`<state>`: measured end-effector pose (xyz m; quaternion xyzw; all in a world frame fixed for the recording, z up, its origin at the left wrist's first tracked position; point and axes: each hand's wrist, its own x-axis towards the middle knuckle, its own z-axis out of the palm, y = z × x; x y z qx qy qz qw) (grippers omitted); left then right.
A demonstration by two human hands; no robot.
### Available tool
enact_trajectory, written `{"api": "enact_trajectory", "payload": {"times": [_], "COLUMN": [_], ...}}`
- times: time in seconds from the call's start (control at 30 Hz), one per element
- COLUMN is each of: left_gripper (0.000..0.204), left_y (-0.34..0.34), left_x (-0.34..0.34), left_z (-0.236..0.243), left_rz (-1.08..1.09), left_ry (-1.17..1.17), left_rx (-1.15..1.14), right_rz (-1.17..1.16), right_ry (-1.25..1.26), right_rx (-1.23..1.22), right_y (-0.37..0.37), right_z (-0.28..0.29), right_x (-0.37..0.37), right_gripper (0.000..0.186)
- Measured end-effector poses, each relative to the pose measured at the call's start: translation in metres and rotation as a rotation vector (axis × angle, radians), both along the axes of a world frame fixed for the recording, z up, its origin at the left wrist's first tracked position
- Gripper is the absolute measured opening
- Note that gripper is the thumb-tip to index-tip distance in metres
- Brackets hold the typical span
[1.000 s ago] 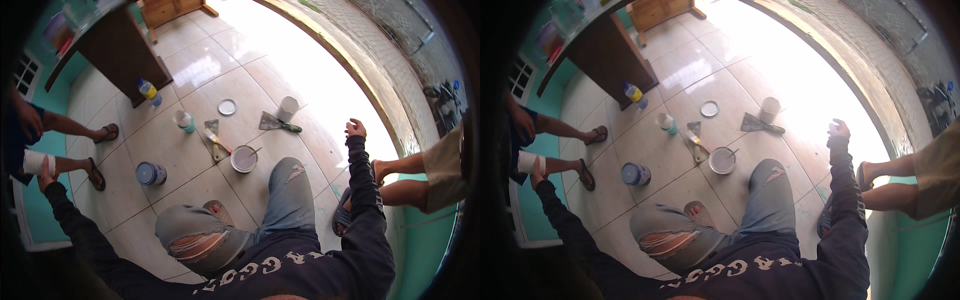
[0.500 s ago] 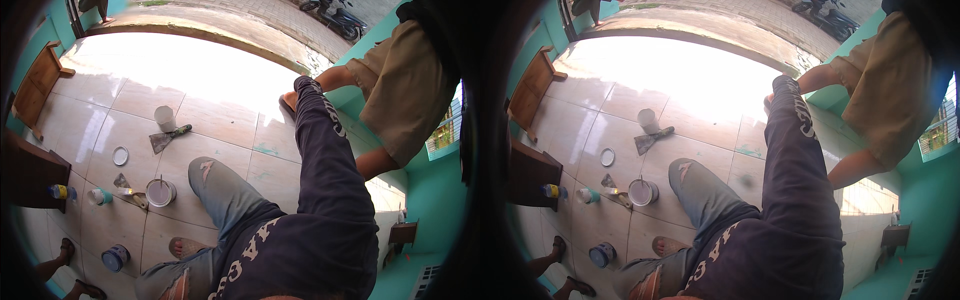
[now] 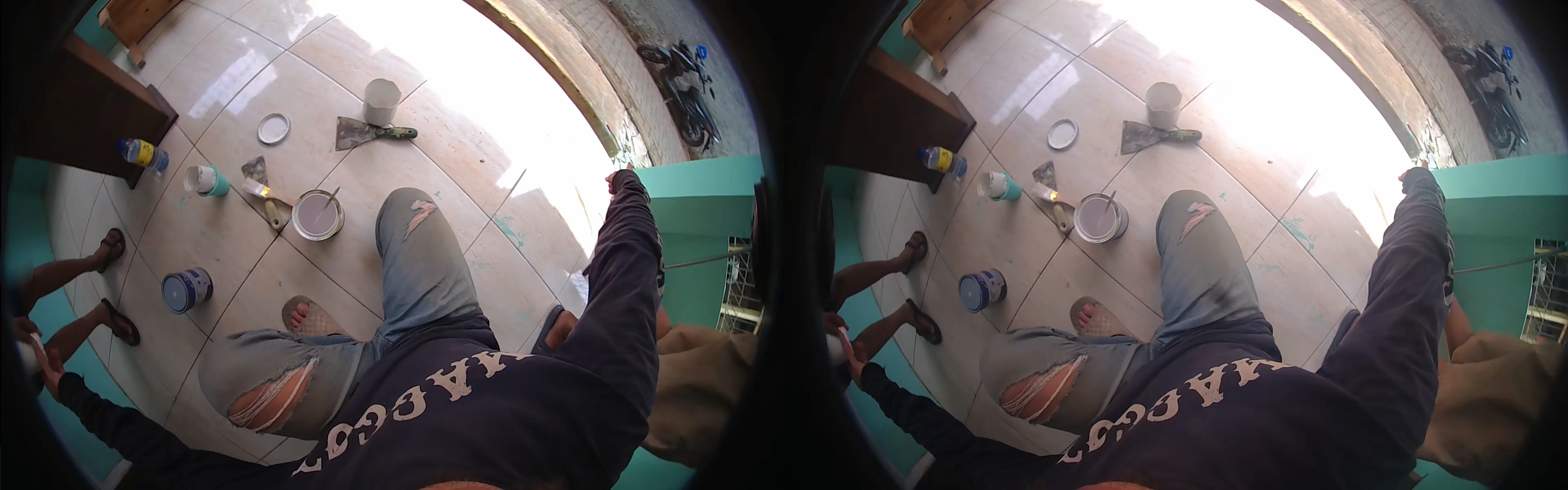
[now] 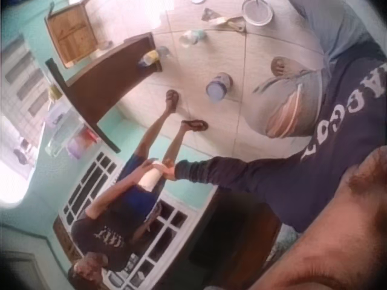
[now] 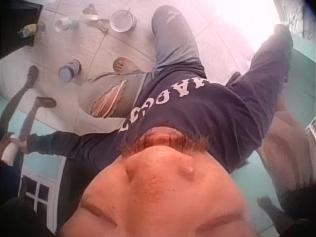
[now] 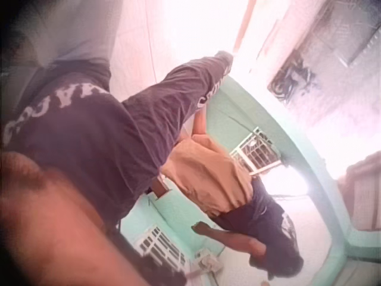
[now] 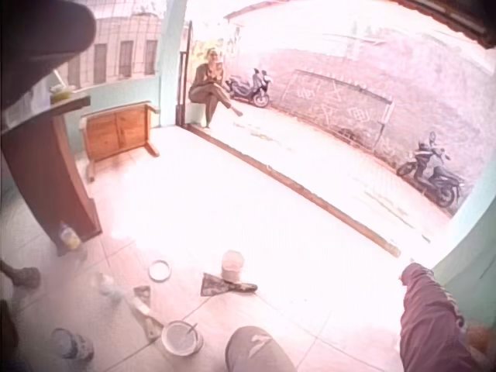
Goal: The person pours paint from a metal can into a plastic cup, then uses a stick to stir the contents. They repeat this process with a second can, mixing the contents in the cup and then pouring the mixture back into the can. Finally, they use a putty knife to pry open a third paint can.
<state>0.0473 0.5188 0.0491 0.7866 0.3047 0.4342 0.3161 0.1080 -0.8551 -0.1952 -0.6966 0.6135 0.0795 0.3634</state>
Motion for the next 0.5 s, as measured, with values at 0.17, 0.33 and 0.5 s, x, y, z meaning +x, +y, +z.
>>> {"api": "enact_trajectory", "payload": {"times": [0.17,0.33,0.5], "left_gripper": [0.045,0.028,0.011], "left_y": [-0.056,-0.179,-0.327], "left_x": [-0.025,-0.039,-0.039], "left_z": [-0.041,-0.094,-0.083], "left_rz": [0.01,-0.247,-0.677], "left_ry": [-0.039,0.09,0.257], "left_rx": [-0.61,-0.668,-0.602], "right_rz": [-0.059,0.214,0.699], "right_ry": [0.098,0.267,-0.168], "right_rx": [0.171,-0.087,-0.302], "right_y": [-0.037,0.014,0.212], "right_z": [-0.005,-0.025,-0.051], "right_x": [0.029,0.074,0.151], "right_gripper": [0.074,0.056,0.077]}}
